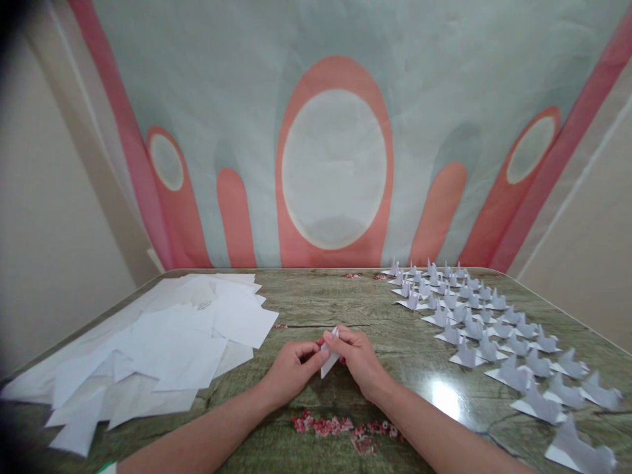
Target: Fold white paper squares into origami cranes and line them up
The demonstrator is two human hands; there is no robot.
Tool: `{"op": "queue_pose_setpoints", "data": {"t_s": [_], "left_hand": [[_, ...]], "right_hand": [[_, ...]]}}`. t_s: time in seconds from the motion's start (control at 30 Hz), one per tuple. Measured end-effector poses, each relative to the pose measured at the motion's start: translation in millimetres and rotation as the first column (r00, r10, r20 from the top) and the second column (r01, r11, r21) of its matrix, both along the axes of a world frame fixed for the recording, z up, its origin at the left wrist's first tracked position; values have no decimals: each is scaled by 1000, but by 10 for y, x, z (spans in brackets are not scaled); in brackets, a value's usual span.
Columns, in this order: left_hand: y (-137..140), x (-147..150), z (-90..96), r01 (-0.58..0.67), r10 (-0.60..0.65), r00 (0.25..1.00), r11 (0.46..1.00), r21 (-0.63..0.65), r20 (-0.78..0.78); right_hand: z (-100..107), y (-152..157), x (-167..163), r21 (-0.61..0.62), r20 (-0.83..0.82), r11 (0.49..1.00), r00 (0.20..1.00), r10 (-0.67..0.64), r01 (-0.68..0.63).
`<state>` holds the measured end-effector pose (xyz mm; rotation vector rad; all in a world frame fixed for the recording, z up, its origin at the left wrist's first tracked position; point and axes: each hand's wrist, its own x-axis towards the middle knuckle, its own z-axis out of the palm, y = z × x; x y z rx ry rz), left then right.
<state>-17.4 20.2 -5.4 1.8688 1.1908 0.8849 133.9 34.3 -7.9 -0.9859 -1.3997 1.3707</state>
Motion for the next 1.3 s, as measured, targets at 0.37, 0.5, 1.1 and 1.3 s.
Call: {"op": "queue_pose_setpoints", "data": {"t_s": [0.37, 0.5, 1.1, 1.3], "left_hand": [[-4, -20, 69, 4, -2, 997, 1000, -29, 77], [-3, 2, 55, 2, 2, 998, 998, -62, 61], [63, -5, -24, -24, 66, 959, 988, -152, 277], [50, 14, -16, 0, 36, 978, 986, -168, 208]], "right_hand": [[-15, 22, 2, 2, 0, 999, 999, -48, 48], [6, 15, 11, 48, 15, 997, 998, -64, 63], [-97, 13, -2, 197, 111, 975, 985, -130, 107], [-149, 92, 37, 167, 99, 970, 976, -195, 177]]}}
